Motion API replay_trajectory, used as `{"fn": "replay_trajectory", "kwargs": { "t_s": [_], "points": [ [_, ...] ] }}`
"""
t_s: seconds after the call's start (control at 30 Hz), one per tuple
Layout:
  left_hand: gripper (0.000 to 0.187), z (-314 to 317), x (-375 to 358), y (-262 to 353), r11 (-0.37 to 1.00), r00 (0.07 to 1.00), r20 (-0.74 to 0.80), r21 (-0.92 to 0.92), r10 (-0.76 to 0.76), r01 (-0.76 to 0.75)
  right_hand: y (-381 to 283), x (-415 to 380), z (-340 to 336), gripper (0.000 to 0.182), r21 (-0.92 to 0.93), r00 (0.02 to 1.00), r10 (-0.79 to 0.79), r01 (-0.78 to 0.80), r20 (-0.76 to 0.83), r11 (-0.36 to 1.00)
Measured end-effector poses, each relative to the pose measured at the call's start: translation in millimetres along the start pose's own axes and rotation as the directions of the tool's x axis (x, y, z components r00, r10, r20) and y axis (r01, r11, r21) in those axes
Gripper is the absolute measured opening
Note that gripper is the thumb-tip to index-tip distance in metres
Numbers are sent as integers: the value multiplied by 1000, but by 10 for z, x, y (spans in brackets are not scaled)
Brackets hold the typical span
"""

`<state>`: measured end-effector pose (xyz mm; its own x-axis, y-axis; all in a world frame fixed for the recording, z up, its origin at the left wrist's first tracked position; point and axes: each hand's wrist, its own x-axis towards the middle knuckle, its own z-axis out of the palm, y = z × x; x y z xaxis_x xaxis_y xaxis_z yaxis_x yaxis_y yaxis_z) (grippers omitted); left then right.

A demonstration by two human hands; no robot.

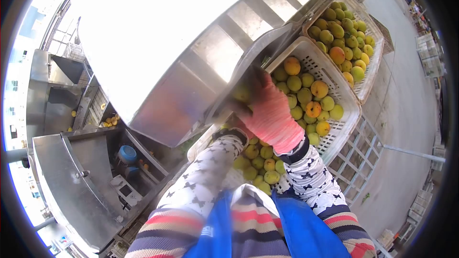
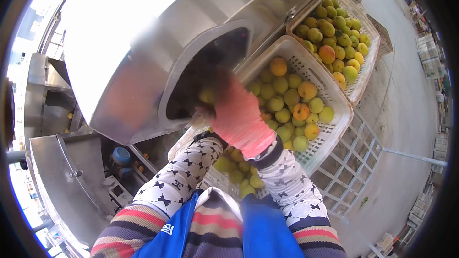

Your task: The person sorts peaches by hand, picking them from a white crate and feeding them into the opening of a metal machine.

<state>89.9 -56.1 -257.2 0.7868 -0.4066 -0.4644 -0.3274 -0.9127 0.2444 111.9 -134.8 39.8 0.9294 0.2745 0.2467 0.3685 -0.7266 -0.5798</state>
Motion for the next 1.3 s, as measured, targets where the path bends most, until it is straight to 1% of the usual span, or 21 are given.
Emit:
{"fn": "replay_trajectory", "kwargs": {
  "t_s": [0.07, 0.13, 0.17, 0.23, 0.27, 0.3, 0.37, 0.4, 0.43, 0.53, 0.7, 0.8, 0.87, 0.9, 0.93, 0.97, 1.0, 1.03, 1.13, 1.23, 1.3],
  "points": [
    [91, -42, 26, -5, 1000, 999, -52, -8, -8, 7, -5, 353, 471, 69, -66, 984, 118, -109, 137, 992],
    [91, -73, -8, 107, 1000, 994, -113, -1, -1, 1, 73, 358, 410, 65, 44, 992, 107, -110, 73, 993],
    [91, -43, -59, 164, 1000, 989, -147, 7, -9, 10, 30, 354, 168, 61, 180, 998, 14, -1, -67, 984],
    [91, 7, -205, 272, 997, 983, -182, 66, -28, 40, 158, 138, -65, 53, 380, 964, 101, 1, -248, 925],
    [91, 53, -247, 301, 992, 988, -152, 118, -31, 49, 380, -15, -134, 48, 462, 930, 254, -108, -267, 880],
    [90, 95, -296, 316, 984, 993, -112, 169, -36, 54, 770, -86, -56, 45, 244, 881, 176, -71, -440, 967],
    [80, 300, -224, 217, 987, 998, 29, 154, -46, 41, 1531, -243, 170, 52, 550, 832, 527, -360, -177, 753],
    [76, 459, -175, 139, 996, 995, 85, 73, -51, 45, 1857, -262, 264, 56, -97, 827, 485, -528, -283, 844],
    [72, 555, -141, 75, 999, 989, 137, -6, -51, 52, 2043, -196, 367, 59, -189, 848, 477, -520, -231, 833],
    [70, 528, -69, 21, 996, 972, 236, 86, -1, -20, 2440, 77, 561, 66, -403, 888, 449, -449, -99, 798],
    [79, 21, -313, 214, 982, 989, 143, 188, -30, 3, 2470, 155, 473, 69, -380, 878, 474, -463, -71, 801],
    [79, -81, -422, 193, 998, 996, 77, 48, -49, 45, 2525, -33, 311, 78, 297, 835, 547, -537, 56, 790],
    [78, -294, -537, 241, 972, 996, 82, -227, -41, 59, 2146, -245, 87, 82, 839, 816, 525, -448, 242, 309],
    [77, -654, -584, 296, 903, 994, 107, -426, -16, 61, 1917, -366, -58, 85, 938, 823, 471, -344, 318, -32],
    [77, -918, -690, 348, 790, 992, 127, -609, 12, 68, 1707, -484, -182, 86, 938, 843, 439, -346, 311, -1],
    [75, -1047, -815, 358, 456, 981, 159, -885, 113, 91, 1502, -577, -303, 87, 939, 865, 401, -343, 301, 34],
    [73, -1168, -930, 341, 40, 966, 138, -990, 217, 132, 1316, -659, -389, 87, 940, 888, 357, -334, 289, 70],
    [72, -1327, -1052, 360, -378, 951, 69, -907, 302, 186, 1159, -741, -429, 90, 916, 891, 337, -370, 304, 154],
    [66, -1798, -1399, 482, -611, 905, 33, -727, 424, 313, 910, -940, -391, 92, 831, 958, 158, -287, 240, 477],
    [55, -1746, -1642, 514, -614, 951, -54, -775, 303, 152, 648, -902, -613, 91, 651, 960, 51, -224, 274, 725],
    [57, -1745, -1753, 547, -528, 984, -139, -847, 113, -60, 419, -873, -780, 90, 583, 911, 158, -369, 381, 723]
  ]
}}
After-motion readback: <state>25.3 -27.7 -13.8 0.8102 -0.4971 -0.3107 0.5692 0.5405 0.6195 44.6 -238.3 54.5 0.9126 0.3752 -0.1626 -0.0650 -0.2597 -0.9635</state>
